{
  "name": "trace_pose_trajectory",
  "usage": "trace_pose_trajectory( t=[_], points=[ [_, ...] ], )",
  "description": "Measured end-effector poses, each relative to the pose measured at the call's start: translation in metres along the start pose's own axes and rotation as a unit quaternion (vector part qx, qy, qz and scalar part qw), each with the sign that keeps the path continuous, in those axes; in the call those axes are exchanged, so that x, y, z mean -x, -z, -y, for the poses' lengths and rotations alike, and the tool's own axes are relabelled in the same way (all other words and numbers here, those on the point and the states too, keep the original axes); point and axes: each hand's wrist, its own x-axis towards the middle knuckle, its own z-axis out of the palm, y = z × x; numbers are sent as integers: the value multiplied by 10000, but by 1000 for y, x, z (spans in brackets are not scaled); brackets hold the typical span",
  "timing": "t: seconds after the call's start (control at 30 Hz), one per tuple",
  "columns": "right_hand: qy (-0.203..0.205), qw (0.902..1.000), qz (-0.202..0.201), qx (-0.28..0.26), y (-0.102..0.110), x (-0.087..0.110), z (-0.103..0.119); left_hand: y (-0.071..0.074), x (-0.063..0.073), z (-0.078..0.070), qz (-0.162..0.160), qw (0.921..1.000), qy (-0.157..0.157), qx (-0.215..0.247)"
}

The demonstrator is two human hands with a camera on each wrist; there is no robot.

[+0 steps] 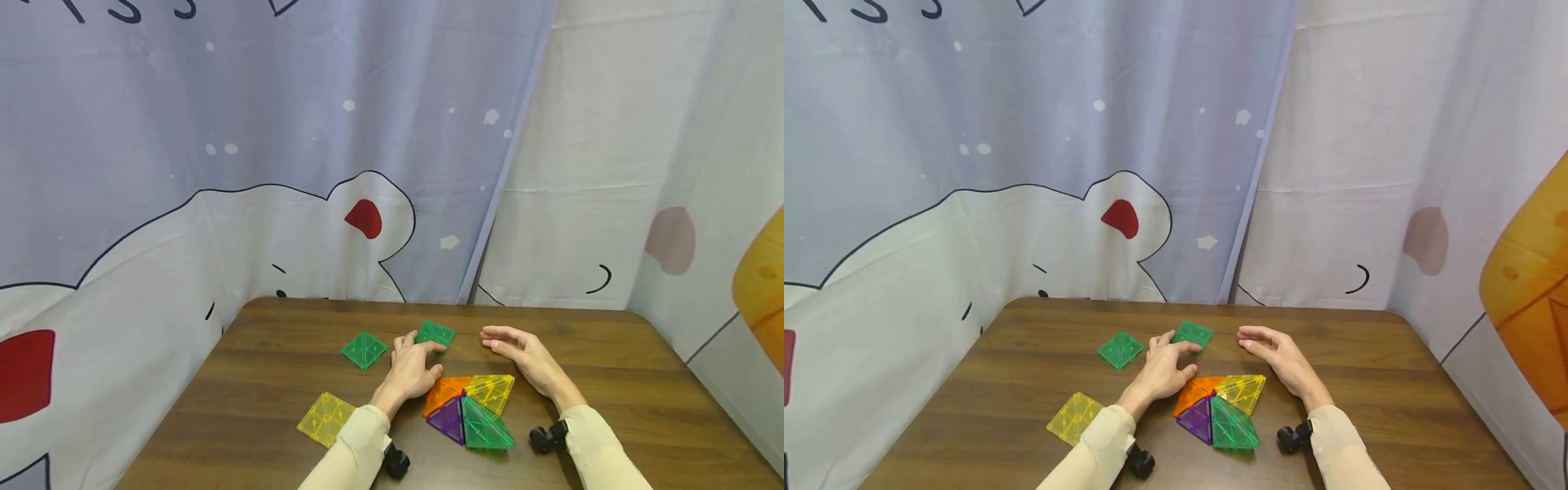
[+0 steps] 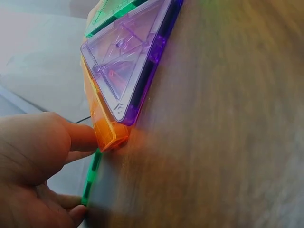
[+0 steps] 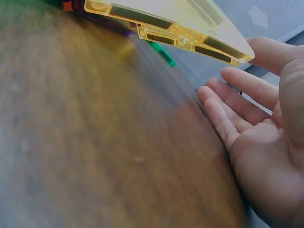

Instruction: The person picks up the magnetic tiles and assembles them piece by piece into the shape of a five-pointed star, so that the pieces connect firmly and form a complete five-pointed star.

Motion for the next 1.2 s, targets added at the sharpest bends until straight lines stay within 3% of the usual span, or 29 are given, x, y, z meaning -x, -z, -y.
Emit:
trace_pose_trajectory(
  t=[0.27,0.43,0.57,0.77,1.0,1.2],
  points=[
    [-273,9969,349,646,-7,-4,10,-7,-1,5,-273,9986,-247,-383],
    [-92,9907,631,1204,-11,-5,17,0,0,-2,51,9989,-227,-399],
    [-42,9865,772,1445,-12,-6,19,5,-2,-6,242,9993,-290,-57],
    [-90,9846,965,1456,-13,-7,19,4,-4,1,-297,9983,-465,-173],
    [-149,9838,1320,1207,-13,-8,19,5,-2,8,-7,9980,-464,-427],
    [-144,9868,1290,968,-13,-8,19,2,-3,11,-335,9952,-750,-535]
  ],
)
